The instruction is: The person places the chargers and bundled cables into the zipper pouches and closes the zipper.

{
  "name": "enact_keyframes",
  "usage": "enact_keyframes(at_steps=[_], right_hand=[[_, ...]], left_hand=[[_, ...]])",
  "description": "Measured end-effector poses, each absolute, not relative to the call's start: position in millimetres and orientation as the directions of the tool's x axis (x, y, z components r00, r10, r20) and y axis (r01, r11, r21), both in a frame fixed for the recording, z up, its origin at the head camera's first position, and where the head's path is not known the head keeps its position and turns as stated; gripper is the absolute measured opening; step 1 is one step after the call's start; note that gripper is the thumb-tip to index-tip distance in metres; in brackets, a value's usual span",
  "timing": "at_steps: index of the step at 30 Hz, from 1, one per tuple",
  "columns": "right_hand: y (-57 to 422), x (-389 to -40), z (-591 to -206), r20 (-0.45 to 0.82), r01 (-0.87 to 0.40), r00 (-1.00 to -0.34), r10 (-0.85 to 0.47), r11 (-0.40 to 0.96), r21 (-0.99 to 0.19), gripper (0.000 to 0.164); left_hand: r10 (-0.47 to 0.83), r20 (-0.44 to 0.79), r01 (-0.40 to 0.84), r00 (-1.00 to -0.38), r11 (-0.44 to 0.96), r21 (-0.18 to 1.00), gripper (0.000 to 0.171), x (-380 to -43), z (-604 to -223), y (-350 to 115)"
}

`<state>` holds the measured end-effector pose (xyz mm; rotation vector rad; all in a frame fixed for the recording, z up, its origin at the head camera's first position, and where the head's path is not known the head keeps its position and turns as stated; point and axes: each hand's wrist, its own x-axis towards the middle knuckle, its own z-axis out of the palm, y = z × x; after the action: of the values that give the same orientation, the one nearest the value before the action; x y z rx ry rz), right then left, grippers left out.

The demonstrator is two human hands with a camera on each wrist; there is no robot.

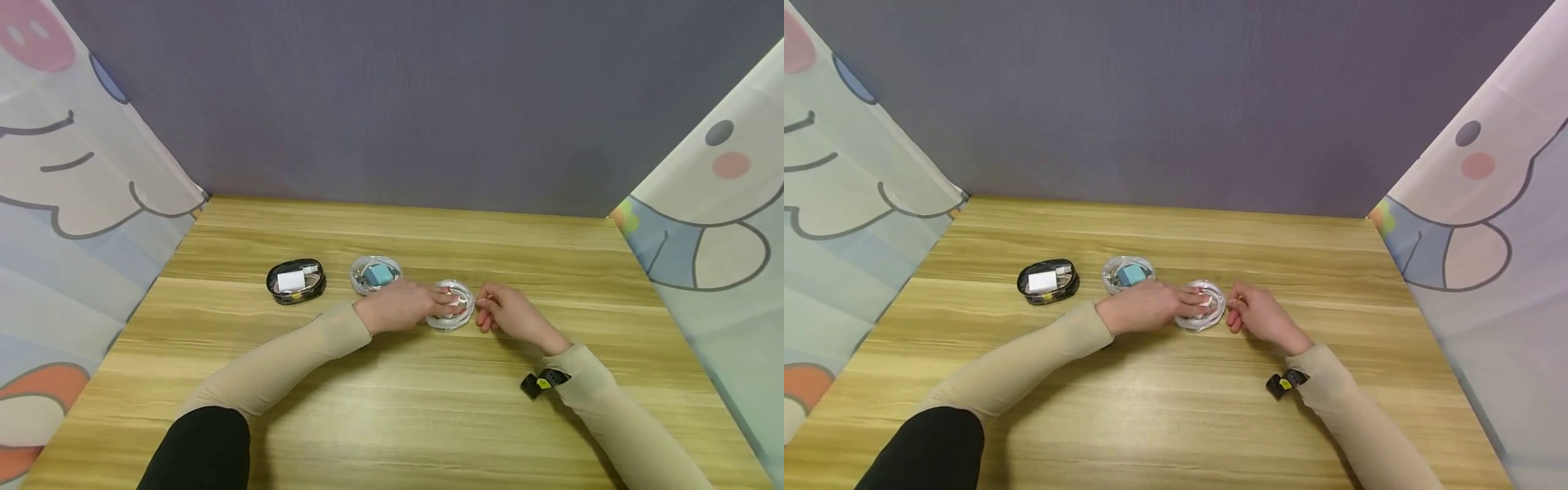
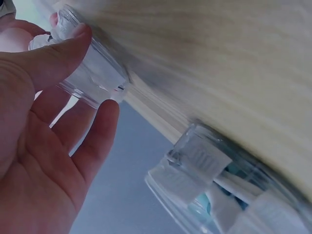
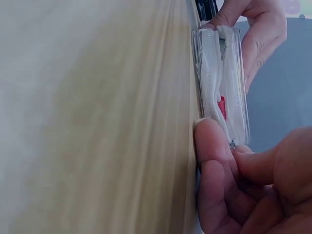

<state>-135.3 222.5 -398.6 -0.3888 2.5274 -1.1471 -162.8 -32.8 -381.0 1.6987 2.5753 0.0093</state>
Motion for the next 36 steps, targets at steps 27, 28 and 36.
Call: enact_keyframes(at_steps=[27,28,36], right_hand=[[215.9,-116.1,-396.9,-0.280,-0.071,-0.831,-0.481,0.591,-0.803,0.019],[216.2,-116.3,-396.7,-0.281,-0.072,-0.829,-0.483,0.592,-0.803,0.019],[217.0,-123.5,-396.7,-0.244,-0.085,-0.860,-0.447,0.599,-0.796,0.018]], left_hand=[[0.894,-0.050,0.893,-0.445,0.448,0.053,0.069,-158.8,-379.8,-30.3],[0.894,-0.052,0.892,-0.445,0.448,0.056,0.069,-158.8,-379.5,-30.3],[0.919,0.003,0.916,-0.394,0.392,0.088,0.060,-160.2,-379.0,-30.9]])
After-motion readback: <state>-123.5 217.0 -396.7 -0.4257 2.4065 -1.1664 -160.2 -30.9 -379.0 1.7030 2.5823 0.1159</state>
